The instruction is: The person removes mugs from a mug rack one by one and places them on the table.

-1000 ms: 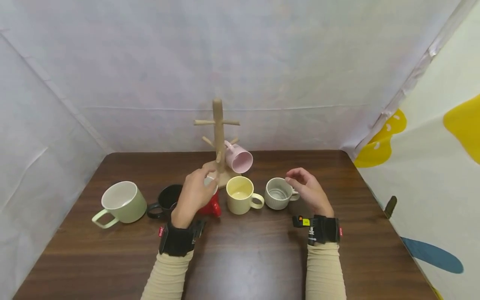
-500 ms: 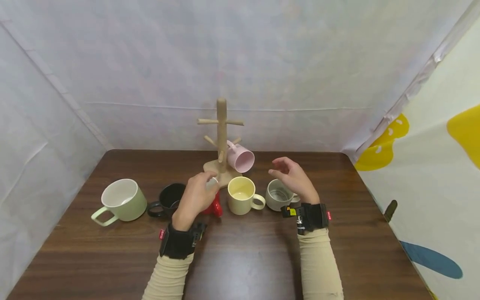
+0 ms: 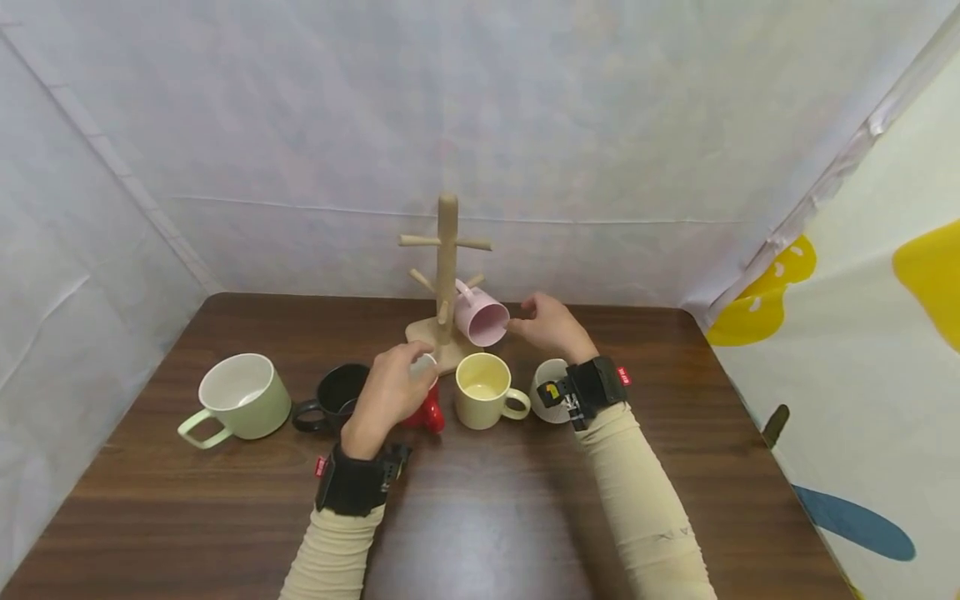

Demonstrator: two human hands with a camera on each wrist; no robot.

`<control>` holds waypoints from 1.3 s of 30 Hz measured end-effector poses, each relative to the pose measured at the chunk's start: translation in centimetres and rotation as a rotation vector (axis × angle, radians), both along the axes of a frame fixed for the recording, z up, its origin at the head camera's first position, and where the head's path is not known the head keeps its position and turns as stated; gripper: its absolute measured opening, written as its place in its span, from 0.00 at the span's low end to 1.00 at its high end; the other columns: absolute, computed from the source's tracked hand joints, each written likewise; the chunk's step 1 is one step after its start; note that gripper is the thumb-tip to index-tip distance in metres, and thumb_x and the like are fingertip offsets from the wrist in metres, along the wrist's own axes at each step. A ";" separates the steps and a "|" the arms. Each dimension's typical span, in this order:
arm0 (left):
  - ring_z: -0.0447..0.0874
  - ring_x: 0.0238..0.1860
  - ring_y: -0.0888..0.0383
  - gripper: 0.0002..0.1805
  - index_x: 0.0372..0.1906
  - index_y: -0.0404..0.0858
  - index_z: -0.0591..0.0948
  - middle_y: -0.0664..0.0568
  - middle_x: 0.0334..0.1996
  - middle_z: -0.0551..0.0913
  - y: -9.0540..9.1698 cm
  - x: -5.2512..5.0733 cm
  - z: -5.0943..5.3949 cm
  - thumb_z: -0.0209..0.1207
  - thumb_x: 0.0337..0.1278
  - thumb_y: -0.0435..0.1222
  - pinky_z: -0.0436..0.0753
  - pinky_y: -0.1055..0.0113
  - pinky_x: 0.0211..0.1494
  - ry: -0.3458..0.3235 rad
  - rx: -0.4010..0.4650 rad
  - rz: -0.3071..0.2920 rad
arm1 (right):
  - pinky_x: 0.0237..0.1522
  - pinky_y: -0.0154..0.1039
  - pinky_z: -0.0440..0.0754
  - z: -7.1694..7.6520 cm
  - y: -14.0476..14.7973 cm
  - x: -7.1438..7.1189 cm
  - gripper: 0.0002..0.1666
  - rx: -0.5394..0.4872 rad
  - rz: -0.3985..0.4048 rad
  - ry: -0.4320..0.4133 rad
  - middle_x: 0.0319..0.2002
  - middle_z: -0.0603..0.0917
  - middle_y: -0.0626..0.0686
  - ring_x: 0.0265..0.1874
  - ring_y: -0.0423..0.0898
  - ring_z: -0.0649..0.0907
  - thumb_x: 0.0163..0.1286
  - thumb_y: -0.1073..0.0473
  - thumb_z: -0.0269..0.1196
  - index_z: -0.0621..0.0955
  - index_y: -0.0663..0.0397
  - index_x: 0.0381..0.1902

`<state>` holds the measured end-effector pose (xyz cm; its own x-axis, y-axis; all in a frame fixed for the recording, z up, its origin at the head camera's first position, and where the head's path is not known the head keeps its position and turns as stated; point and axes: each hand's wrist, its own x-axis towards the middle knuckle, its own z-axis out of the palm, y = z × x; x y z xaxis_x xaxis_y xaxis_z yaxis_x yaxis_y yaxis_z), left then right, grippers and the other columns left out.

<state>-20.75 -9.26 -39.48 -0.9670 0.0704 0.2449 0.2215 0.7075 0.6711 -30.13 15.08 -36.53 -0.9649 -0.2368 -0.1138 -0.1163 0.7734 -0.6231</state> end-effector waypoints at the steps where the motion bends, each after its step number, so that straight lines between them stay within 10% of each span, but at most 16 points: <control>1: 0.82 0.48 0.42 0.16 0.53 0.32 0.82 0.37 0.49 0.84 0.1 0.0 0.0 0.62 0.62 0.34 0.80 0.50 0.51 -0.003 0.005 0.001 | 0.57 0.55 0.75 0.1 -0.2 -0.1 0.37 0.005 0.007 0.001 0.57 0.77 0.67 0.56 0.61 0.77 0.68 0.44 0.63 0.71 0.66 0.62; 39: 0.82 0.54 0.40 0.18 0.54 0.34 0.82 0.39 0.52 0.84 3.0 0.5 0.1 0.63 0.62 0.39 0.79 0.49 0.56 -0.091 0.062 -0.007 | 0.35 0.37 0.76 -0.8 -3.7 -3.5 0.31 0.090 -0.108 -0.171 0.34 0.79 0.56 0.39 0.54 0.80 0.56 0.45 0.72 0.81 0.69 0.42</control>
